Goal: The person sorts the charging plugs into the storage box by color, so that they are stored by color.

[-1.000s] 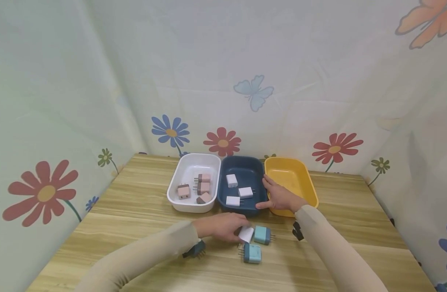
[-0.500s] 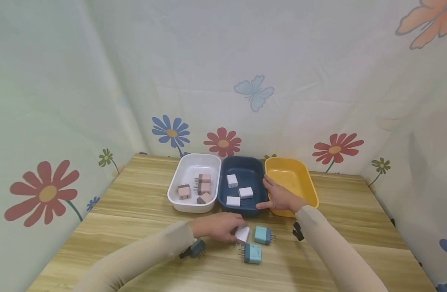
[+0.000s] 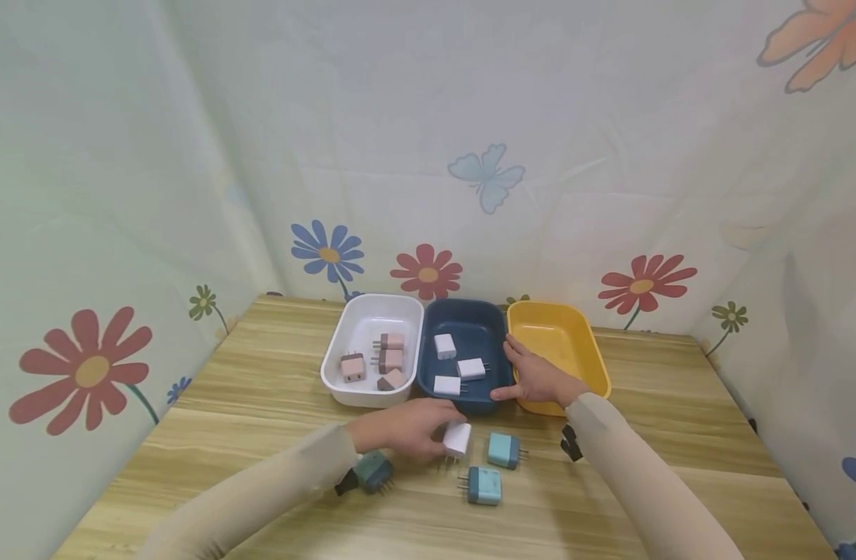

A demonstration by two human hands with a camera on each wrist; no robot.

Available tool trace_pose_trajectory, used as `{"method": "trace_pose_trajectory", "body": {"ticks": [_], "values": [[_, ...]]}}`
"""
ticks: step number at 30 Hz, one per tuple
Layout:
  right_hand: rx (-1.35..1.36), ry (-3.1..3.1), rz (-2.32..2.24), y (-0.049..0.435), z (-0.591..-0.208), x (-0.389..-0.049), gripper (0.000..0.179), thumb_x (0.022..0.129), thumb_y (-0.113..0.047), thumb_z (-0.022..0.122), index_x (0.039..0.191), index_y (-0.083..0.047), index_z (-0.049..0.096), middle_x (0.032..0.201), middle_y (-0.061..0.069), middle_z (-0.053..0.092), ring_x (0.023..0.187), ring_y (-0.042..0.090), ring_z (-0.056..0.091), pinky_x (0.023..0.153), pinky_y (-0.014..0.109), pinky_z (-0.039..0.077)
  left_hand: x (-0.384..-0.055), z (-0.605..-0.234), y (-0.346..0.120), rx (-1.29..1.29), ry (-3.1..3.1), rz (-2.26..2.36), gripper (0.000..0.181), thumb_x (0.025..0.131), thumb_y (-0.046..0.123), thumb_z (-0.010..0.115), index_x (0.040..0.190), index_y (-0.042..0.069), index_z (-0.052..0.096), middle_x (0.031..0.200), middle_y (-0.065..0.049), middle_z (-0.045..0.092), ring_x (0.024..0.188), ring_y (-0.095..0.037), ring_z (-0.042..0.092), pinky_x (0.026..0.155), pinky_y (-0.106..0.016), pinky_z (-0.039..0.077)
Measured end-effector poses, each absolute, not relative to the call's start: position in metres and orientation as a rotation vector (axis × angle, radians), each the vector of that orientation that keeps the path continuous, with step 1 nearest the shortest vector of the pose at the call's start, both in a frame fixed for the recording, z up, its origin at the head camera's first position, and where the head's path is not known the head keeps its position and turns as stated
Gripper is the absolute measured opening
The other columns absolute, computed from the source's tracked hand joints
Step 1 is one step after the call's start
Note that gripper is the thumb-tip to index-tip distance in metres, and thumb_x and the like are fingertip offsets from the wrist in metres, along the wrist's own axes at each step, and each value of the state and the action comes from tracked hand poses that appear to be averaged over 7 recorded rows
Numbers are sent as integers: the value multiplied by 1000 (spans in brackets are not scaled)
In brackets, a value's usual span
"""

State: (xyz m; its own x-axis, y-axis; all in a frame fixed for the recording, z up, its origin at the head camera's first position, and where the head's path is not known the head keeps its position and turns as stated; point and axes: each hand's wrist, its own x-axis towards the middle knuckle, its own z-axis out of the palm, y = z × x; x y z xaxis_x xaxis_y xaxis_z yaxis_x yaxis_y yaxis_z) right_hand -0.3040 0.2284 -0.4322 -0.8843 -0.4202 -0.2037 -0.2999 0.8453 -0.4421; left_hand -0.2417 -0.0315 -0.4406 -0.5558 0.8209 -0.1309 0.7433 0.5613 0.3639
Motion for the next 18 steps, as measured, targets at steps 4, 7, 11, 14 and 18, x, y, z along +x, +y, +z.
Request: {"method": "trace_pose_trajectory", "body": {"ticks": [4,7,11,14,18], "values": [[-553,2726,-592,229,-431,-303,116,70,-60,72,150,1,14,156,20,5,137,40,22,107,54,25,-242,-436,-35,1264,2521,405,47,85,33,69,128,15,57,112,6,56,90,-4,50,78,-17,44],[-556,2726,-593,228,-431,-303,115,71,-60,72,149,2,14,156,20,5,137,41,22,107,54,25,-241,-430,-38,1254,2542,424,48,85,33,69,127,15,58,115,6,57,93,-4,51,80,-18,45],[-554,2731,-588,228,-431,-302,115,71,-60,72,149,2,15,156,20,5,137,41,22,106,54,25,-241,-422,-42,1253,2565,452,48,85,32,69,128,14,57,120,3,57,98,-8,53,85,-19,45],[-556,2735,-582,228,-431,-301,115,71,-60,72,149,1,15,156,20,5,137,40,22,106,54,26,-242,-418,-43,1246,2579,459,49,85,32,68,129,14,57,122,2,57,100,-9,53,87,-20,45],[-563,2737,-581,228,-431,-301,114,71,-59,72,149,1,15,156,20,5,137,41,23,106,54,26,-244,-413,-44,1241,2609,463,49,86,35,67,130,15,56,125,3,57,105,-8,52,91,-23,44]]}}
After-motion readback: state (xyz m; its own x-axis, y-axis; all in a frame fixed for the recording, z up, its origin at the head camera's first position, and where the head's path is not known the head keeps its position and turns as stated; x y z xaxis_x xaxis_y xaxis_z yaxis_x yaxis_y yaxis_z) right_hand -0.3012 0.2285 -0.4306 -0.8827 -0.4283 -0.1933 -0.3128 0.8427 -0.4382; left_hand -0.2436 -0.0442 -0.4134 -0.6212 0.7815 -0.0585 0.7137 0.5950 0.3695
